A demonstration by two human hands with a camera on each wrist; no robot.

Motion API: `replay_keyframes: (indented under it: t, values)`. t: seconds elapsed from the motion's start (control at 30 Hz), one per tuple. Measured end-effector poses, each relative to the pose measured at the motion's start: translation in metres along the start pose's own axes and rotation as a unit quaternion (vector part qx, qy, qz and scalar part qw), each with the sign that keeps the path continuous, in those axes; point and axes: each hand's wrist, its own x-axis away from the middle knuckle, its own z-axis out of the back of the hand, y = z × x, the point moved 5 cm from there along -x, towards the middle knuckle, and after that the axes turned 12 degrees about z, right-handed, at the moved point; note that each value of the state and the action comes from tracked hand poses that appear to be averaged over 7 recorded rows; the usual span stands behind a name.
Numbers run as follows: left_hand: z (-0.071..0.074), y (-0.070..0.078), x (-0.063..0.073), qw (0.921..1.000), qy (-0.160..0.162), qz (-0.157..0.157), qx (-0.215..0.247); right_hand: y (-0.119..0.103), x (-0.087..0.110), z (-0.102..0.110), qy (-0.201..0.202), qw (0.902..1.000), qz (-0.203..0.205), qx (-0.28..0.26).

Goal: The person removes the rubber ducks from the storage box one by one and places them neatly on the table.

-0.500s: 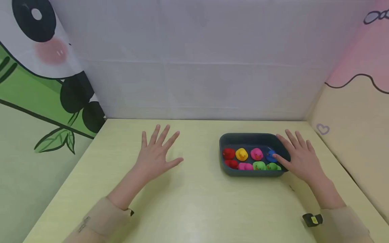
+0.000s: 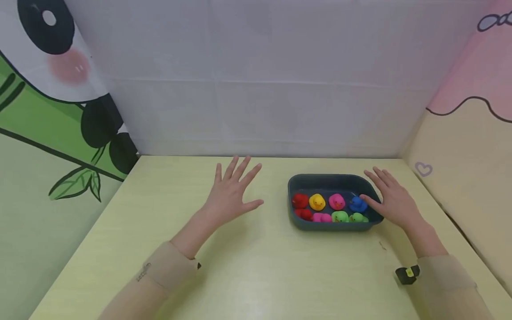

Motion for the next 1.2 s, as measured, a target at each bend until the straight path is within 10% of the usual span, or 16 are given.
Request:
replay_keyframes:
  t: [0.37,1.2]
  values:
    - [-0.011,0.035,-0.025,0.9897,0.026,-0.082,0.114,0.023,-0.003,-0.020,0.023,0.9822,-0.020,-0.185]
    - [-0.074,0.087,-0.066,0.9623,-0.183,-0.168,0.111,0.047,0.002,-0.036,0.032,0.9591,-0.084,-0.268]
